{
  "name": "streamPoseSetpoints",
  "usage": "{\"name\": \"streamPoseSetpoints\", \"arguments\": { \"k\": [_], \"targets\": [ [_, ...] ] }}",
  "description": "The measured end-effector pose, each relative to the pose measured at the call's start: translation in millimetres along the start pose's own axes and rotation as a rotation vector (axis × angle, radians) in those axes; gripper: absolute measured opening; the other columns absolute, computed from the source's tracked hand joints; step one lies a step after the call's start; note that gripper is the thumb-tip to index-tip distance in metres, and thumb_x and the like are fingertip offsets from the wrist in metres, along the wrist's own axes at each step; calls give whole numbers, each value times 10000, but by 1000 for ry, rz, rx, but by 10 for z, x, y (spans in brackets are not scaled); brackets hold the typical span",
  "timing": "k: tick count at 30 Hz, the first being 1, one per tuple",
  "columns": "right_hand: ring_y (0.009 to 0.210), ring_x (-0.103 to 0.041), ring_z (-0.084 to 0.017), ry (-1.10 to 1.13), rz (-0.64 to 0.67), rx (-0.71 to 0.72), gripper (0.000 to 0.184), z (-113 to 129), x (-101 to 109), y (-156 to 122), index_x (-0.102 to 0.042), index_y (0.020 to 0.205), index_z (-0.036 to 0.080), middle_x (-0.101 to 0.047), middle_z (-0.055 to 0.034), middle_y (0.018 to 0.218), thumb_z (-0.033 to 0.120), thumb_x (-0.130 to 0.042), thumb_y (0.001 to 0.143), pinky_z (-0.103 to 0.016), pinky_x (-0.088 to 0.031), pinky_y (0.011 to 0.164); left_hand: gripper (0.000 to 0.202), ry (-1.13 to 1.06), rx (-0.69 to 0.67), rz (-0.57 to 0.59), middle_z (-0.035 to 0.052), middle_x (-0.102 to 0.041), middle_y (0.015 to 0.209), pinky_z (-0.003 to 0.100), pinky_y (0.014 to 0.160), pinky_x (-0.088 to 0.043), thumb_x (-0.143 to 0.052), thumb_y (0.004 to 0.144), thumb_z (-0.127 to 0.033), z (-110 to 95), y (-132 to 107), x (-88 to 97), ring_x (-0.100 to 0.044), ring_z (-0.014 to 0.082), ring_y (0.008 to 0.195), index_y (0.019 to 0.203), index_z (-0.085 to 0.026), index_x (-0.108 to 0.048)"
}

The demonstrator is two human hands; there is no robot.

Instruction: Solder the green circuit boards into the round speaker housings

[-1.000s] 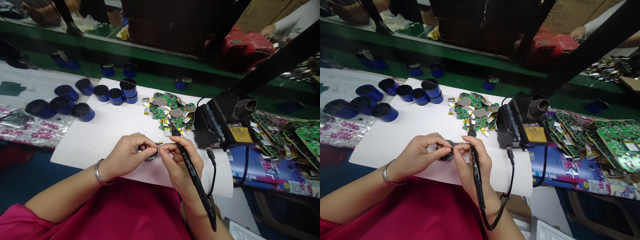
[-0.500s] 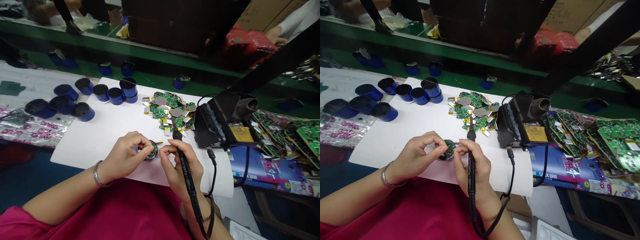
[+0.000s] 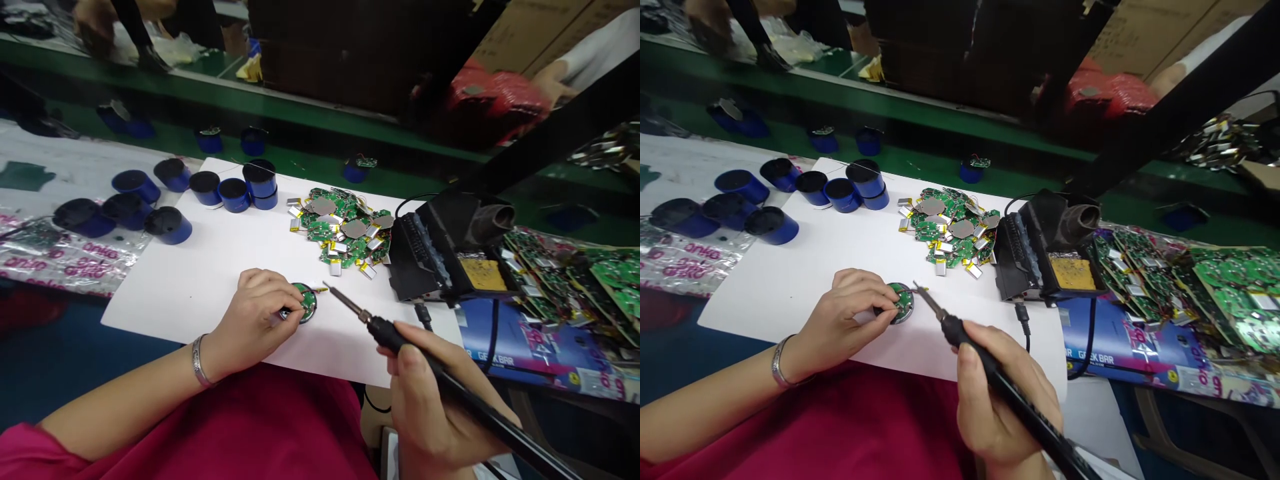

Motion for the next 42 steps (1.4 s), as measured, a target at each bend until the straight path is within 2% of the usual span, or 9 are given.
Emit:
{"name": "streamPoseSetpoints", "arguments": {
  "k": [2, 6, 8, 17, 36, 42],
  "targets": [
    [606, -664, -183, 31, 50, 72, 161, 69, 45, -5, -659, 976, 222, -669, -18, 726, 154, -647, 831, -323, -548, 516, 104, -2, -7, -14, -21, -771, 872, 390, 887, -385, -657, 846, -141, -3, 0, 5, -661, 181, 889, 782, -221, -674],
    [545, -584, -128, 173, 429, 192, 337, 134, -37, -49, -544, 1040, 199, -598, 18, 671, 14, -602, 764, -287, -514, 506, 106, 0, -25, -42, -25, -766, 866, 389, 884, -389, -677, 817, -117, -8, -5, 10, -662, 179, 877, 771, -212, -675],
    [545, -557, -114, 179, 528, 238, 373, 140, -67, -76, -515, 1058, 182, -583, 16, 674, -14, -591, 749, -278, -500, 512, 100, 1, -31, -52, -21, -765, 867, 390, 883, -389, -681, 815, -121, -10, -4, 9, -661, 180, 872, 772, -211, -679],
    [494, -481, -99, 59, 447, 341, 299, 278, -203, -41, -473, 1006, 189, -520, 45, 593, 30, -552, 764, -242, -433, 474, 106, 39, -50, -76, -21, -762, 855, 389, 871, -381, -669, 806, -117, -43, 1, 5, -659, 181, 854, 762, -213, -668],
    [480, -485, -103, 12, 438, 392, 236, 276, -263, -51, -463, 958, 171, -542, 20, 583, 47, -558, 781, -248, -443, 459, 136, 105, -65, -149, -45, -762, 825, 388, 854, -388, -670, 802, -90, -81, -9, -15, -682, 175, 826, 737, -207, -649],
    [531, -501, -115, -13, 471, 394, 283, 267, -254, -106, -472, 988, 170, -556, 12, 616, 37, -574, 760, -263, -451, 502, 146, 108, -55, -152, -46, -763, 831, 391, 841, -388, -665, 791, -70, -93, -5, -13, -686, 176, 824, 735, -203, -647]
  ]
}}
Point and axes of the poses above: each hand's wrist, its own y-axis towards the middle knuckle, its own x-axis out of the back of the hand, z = x × y, the point moved 6 cm from there along y, towards the middle knuckle
